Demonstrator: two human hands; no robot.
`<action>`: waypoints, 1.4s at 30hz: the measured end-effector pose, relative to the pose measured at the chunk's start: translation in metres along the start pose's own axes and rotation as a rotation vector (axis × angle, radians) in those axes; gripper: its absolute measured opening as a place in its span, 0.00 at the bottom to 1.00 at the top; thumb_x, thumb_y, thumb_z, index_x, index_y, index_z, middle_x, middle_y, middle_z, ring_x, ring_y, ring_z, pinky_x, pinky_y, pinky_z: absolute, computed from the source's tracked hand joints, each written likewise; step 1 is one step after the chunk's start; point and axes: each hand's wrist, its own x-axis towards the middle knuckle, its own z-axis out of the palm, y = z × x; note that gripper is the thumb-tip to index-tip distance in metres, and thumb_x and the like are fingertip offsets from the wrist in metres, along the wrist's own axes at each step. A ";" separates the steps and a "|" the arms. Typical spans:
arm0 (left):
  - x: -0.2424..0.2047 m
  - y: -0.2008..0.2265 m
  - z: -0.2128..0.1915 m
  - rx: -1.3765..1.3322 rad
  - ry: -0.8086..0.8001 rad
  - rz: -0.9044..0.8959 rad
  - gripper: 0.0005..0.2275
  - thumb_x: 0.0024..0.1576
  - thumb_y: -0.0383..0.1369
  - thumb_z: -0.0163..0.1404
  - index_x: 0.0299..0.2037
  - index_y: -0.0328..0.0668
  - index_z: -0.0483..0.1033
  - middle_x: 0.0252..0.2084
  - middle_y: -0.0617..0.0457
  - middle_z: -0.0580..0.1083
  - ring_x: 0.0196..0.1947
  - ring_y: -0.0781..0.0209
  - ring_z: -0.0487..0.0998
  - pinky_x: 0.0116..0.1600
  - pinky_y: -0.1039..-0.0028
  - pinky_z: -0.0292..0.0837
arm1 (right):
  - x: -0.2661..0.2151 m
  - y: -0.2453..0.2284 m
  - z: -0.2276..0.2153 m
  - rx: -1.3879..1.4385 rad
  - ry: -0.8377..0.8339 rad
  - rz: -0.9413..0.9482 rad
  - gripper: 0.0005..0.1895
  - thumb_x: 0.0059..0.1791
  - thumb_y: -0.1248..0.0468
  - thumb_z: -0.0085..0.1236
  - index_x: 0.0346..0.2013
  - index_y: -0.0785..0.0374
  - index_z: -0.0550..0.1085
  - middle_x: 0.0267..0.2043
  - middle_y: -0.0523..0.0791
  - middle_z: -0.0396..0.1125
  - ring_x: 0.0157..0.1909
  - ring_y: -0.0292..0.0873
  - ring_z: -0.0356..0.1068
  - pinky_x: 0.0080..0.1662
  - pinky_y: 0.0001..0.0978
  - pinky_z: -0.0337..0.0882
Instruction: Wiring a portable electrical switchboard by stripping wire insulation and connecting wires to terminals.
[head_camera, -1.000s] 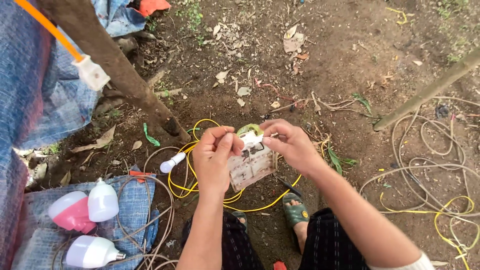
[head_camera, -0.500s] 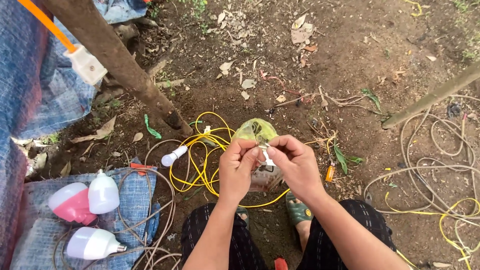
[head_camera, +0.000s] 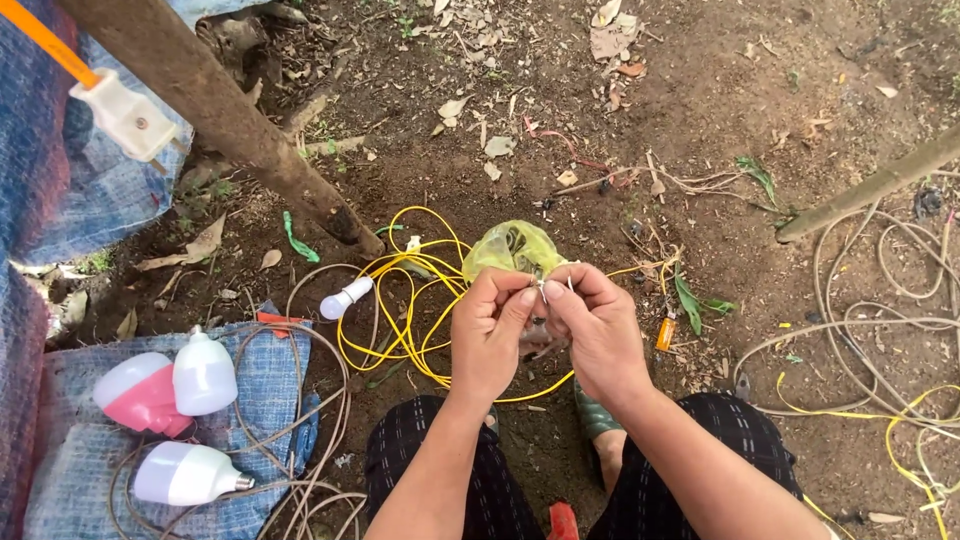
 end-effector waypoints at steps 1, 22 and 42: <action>0.000 0.001 0.001 0.000 -0.002 -0.001 0.04 0.63 0.25 0.50 0.42 0.30 0.76 0.24 0.46 0.77 0.25 0.67 0.71 0.33 0.78 0.71 | 0.000 -0.001 -0.001 0.001 0.003 0.000 0.02 0.53 0.71 0.54 0.39 0.70 0.73 0.22 0.47 0.62 0.24 0.30 0.53 0.27 0.20 0.57; -0.004 -0.005 0.004 0.033 -0.038 0.129 0.03 0.59 0.24 0.54 0.40 0.29 0.78 0.22 0.44 0.77 0.24 0.64 0.75 0.31 0.73 0.73 | -0.006 -0.011 -0.013 0.225 -0.007 0.263 0.04 0.51 0.69 0.55 0.34 0.68 0.71 0.20 0.46 0.61 0.21 0.35 0.58 0.26 0.24 0.60; -0.002 0.010 0.001 -0.067 -0.184 0.063 0.03 0.61 0.24 0.52 0.37 0.30 0.77 0.19 0.45 0.73 0.22 0.65 0.68 0.29 0.73 0.68 | -0.006 -0.013 -0.025 0.095 -0.160 0.344 0.06 0.51 0.65 0.55 0.34 0.67 0.73 0.22 0.48 0.67 0.24 0.39 0.67 0.30 0.28 0.68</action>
